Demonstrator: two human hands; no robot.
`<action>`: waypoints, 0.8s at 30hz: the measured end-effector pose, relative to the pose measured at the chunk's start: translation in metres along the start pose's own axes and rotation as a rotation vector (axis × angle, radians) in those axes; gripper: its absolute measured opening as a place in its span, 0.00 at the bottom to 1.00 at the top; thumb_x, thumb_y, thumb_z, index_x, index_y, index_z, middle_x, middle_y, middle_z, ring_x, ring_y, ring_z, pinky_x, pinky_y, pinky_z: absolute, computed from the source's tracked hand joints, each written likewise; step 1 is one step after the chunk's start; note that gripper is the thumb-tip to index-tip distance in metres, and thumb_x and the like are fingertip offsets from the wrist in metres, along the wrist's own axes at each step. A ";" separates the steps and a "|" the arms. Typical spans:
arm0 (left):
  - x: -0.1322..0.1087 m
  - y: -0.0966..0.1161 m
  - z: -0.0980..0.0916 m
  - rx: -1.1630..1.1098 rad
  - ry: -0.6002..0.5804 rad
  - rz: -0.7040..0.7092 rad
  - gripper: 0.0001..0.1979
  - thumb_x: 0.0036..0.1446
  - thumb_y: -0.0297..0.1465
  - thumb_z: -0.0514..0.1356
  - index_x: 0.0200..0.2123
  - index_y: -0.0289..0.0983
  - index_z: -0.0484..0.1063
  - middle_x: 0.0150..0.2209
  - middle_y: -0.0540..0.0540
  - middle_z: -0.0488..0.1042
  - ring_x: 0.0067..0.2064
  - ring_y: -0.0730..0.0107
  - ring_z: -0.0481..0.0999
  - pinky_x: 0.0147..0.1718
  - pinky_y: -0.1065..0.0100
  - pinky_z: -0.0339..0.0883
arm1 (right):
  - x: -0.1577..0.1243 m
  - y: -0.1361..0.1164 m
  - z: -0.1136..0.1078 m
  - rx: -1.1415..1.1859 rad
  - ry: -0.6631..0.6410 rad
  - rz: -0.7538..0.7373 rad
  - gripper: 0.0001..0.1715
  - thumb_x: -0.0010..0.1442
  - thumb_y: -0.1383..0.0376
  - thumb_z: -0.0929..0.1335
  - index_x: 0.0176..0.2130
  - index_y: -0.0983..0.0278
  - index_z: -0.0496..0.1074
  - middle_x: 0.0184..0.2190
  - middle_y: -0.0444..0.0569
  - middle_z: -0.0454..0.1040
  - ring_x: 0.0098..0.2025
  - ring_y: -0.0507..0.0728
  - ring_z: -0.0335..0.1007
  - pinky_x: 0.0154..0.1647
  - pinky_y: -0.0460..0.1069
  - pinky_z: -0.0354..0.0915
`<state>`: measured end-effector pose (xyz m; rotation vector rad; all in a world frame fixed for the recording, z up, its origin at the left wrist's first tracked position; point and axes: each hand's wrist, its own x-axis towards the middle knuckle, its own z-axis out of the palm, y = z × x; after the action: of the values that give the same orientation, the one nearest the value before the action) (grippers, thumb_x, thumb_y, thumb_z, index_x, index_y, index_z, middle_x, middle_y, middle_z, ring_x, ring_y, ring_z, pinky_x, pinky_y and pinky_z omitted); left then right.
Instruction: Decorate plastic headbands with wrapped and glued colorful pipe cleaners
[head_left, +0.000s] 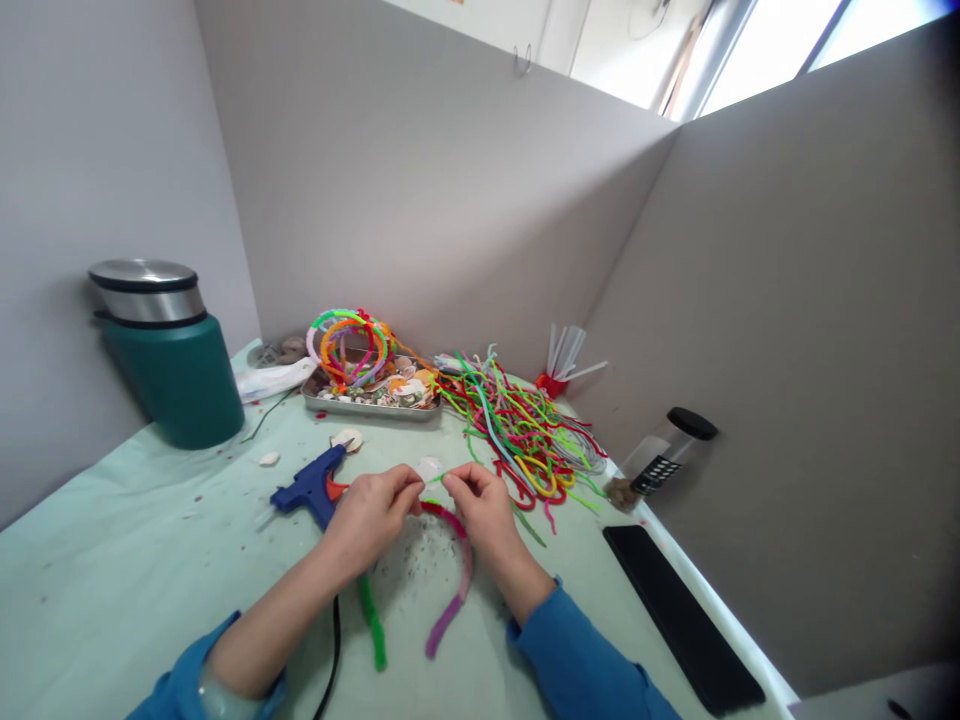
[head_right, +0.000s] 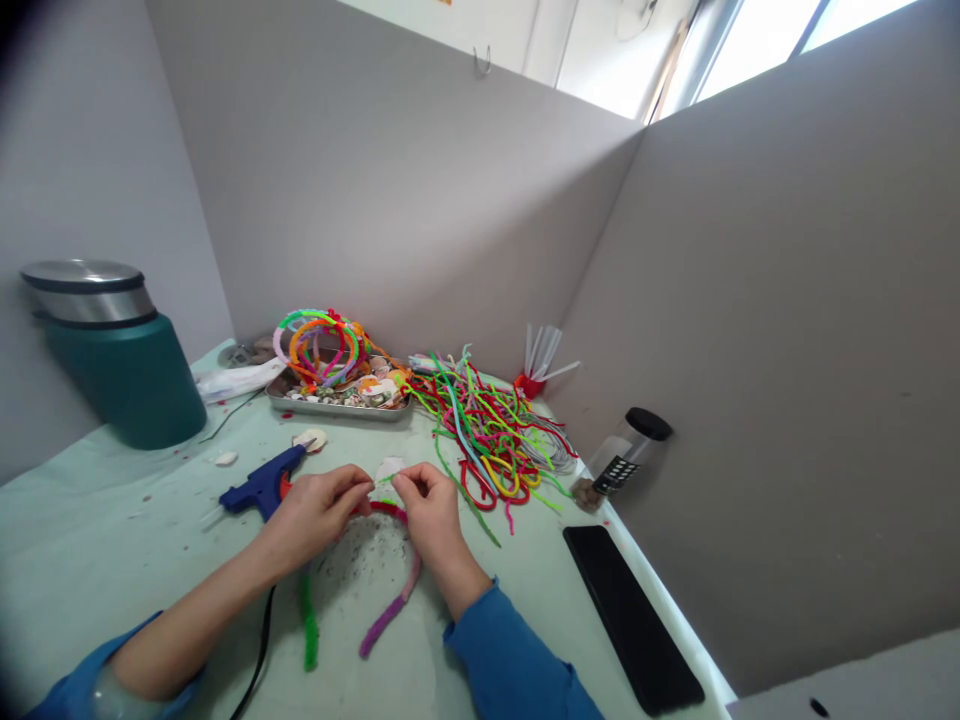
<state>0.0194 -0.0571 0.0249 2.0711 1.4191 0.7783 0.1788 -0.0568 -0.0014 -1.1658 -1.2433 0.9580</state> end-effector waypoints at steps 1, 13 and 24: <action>-0.001 0.001 0.001 -0.008 -0.009 0.001 0.12 0.57 0.35 0.49 0.29 0.39 0.70 0.26 0.50 0.77 0.24 0.72 0.71 0.26 0.73 0.56 | -0.001 0.000 0.001 0.046 0.006 0.014 0.08 0.50 0.62 0.68 0.25 0.65 0.69 0.16 0.38 0.61 0.20 0.48 0.53 0.22 0.44 0.53; -0.001 0.006 0.006 -0.225 -0.097 -0.052 0.13 0.56 0.36 0.49 0.28 0.38 0.70 0.24 0.52 0.76 0.20 0.74 0.69 0.22 0.74 0.58 | -0.006 -0.004 0.012 0.355 -0.029 0.203 0.12 0.49 0.59 0.70 0.25 0.66 0.69 0.12 0.37 0.59 0.15 0.46 0.49 0.16 0.43 0.45; 0.002 -0.004 -0.004 0.186 -0.018 0.088 0.12 0.57 0.33 0.50 0.30 0.40 0.73 0.25 0.50 0.76 0.27 0.71 0.72 0.26 0.73 0.54 | 0.000 -0.012 -0.009 -0.274 -0.091 -0.285 0.09 0.56 0.65 0.66 0.37 0.62 0.75 0.31 0.46 0.71 0.30 0.51 0.66 0.31 0.46 0.61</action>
<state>0.0151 -0.0539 0.0251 2.2892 1.4463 0.6819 0.1872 -0.0597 0.0108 -1.1238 -1.6032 0.6476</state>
